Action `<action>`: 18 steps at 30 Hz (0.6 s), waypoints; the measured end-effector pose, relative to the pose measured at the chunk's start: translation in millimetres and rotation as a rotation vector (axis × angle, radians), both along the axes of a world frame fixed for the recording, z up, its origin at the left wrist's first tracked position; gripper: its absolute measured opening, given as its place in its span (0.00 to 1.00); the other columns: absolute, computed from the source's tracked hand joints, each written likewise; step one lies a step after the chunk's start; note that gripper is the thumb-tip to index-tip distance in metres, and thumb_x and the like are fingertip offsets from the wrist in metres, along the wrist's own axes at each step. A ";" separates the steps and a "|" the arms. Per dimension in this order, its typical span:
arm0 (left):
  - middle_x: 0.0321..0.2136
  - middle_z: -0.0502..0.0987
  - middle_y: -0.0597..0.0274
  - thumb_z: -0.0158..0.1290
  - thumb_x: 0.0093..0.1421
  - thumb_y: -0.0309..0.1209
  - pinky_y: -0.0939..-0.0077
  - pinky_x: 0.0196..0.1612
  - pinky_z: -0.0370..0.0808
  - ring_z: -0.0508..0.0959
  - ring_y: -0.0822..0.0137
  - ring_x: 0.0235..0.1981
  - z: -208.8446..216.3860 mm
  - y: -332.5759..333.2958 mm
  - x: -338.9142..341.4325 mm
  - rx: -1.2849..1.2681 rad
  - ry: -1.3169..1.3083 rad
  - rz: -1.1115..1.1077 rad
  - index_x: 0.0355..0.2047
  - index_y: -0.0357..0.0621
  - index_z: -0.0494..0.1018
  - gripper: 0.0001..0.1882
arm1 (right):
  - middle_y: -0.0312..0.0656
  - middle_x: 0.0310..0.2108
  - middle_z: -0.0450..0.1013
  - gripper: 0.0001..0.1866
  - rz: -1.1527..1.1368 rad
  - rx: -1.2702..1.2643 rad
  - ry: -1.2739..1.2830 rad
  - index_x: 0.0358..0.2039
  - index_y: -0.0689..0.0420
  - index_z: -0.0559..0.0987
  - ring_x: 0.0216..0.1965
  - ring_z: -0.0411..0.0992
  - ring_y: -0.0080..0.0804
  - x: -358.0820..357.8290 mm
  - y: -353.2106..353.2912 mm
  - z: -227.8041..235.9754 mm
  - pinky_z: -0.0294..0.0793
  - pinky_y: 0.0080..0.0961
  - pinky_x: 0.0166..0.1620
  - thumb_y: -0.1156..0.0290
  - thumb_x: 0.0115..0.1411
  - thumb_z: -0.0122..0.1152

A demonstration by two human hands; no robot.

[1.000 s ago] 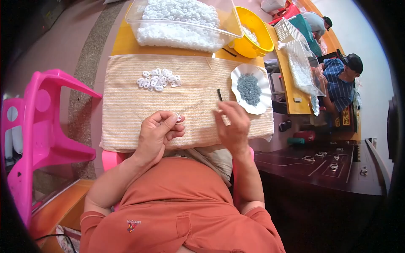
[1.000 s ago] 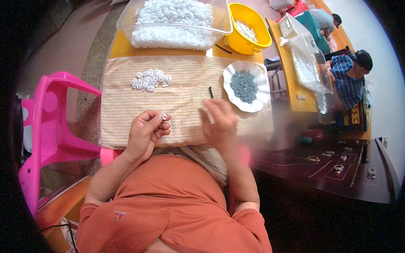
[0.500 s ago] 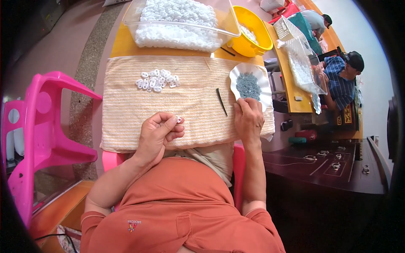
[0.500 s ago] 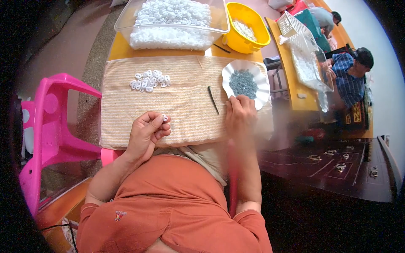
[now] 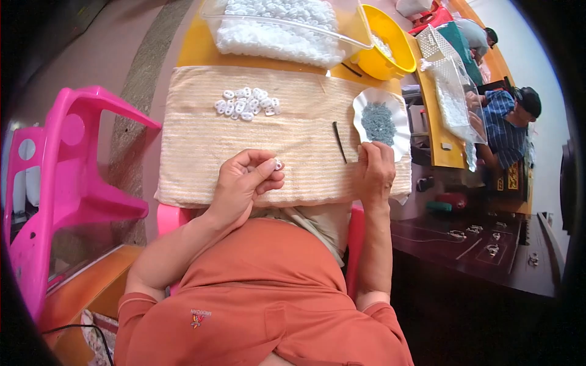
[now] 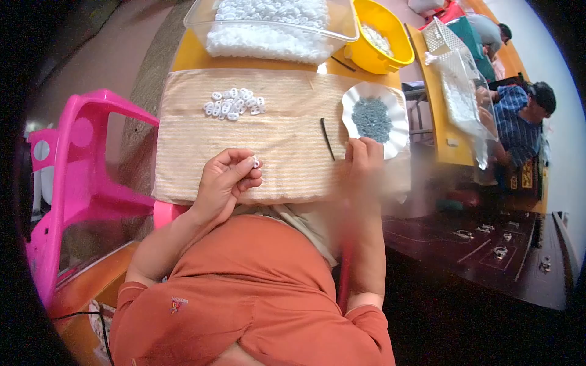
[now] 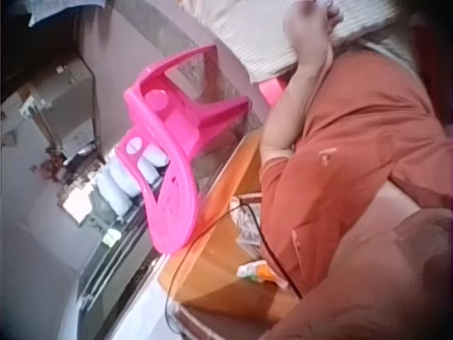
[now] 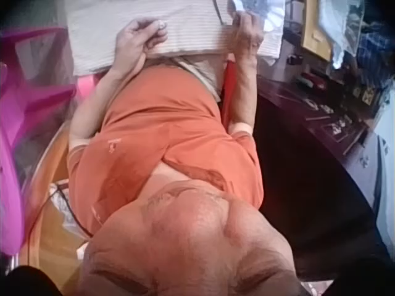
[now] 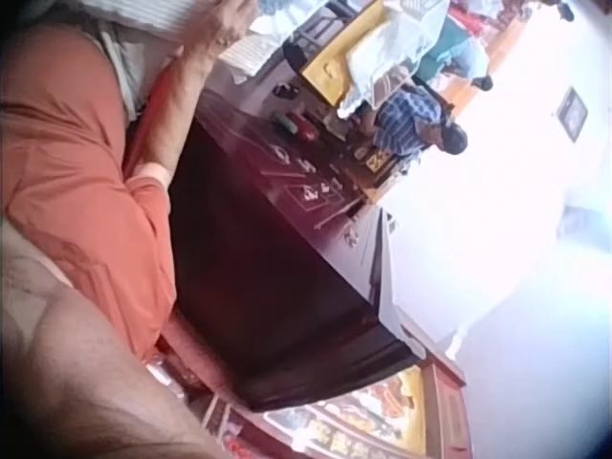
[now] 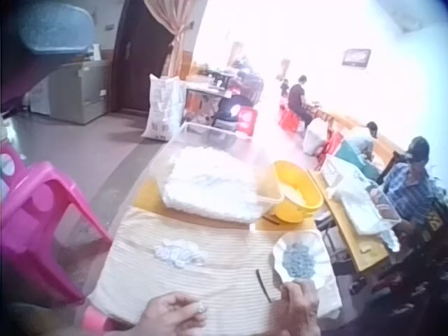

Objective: Manually joining small white plastic components together at a workstation.

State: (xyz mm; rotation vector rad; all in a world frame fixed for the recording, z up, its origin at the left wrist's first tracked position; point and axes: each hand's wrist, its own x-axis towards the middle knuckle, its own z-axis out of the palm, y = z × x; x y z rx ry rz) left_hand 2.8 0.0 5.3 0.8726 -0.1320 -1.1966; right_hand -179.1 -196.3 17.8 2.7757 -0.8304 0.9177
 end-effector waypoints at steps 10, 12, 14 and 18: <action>0.31 0.78 0.60 0.53 0.60 0.24 0.81 0.37 0.80 0.79 0.73 0.31 -1.5 0.3 0.4 0.023 0.009 -0.023 0.39 0.38 0.73 0.07 | 0.39 0.33 0.75 0.05 0.301 1.138 -0.303 0.36 0.66 0.76 0.35 0.73 0.21 29.8 56.8 7.3 0.71 0.16 0.40 0.81 0.59 0.56; 0.31 0.78 0.60 0.54 0.60 0.24 0.81 0.37 0.80 0.79 0.73 0.32 -2.9 1.3 0.7 0.015 0.002 -0.035 0.39 0.37 0.73 0.08 | 0.40 0.33 0.75 0.05 0.292 1.266 -0.318 0.36 0.67 0.76 0.36 0.74 0.23 35.7 63.1 6.4 0.72 0.17 0.42 0.80 0.60 0.56; 0.31 0.78 0.60 0.54 0.59 0.24 0.81 0.37 0.80 0.79 0.73 0.32 -2.7 1.6 1.3 0.017 0.005 -0.043 0.40 0.37 0.73 0.08 | 0.41 0.33 0.75 0.05 0.369 1.433 -0.345 0.36 0.66 0.76 0.37 0.74 0.24 40.7 65.7 4.1 0.73 0.18 0.43 0.79 0.60 0.56; 0.32 0.78 0.60 0.54 0.59 0.23 0.81 0.37 0.80 0.79 0.73 0.32 -0.2 3.0 1.5 0.024 0.003 -0.054 0.40 0.37 0.73 0.09 | 0.41 0.33 0.75 0.05 0.421 1.492 -0.379 0.36 0.66 0.76 0.37 0.74 0.24 46.9 68.8 -1.1 0.73 0.19 0.43 0.78 0.60 0.56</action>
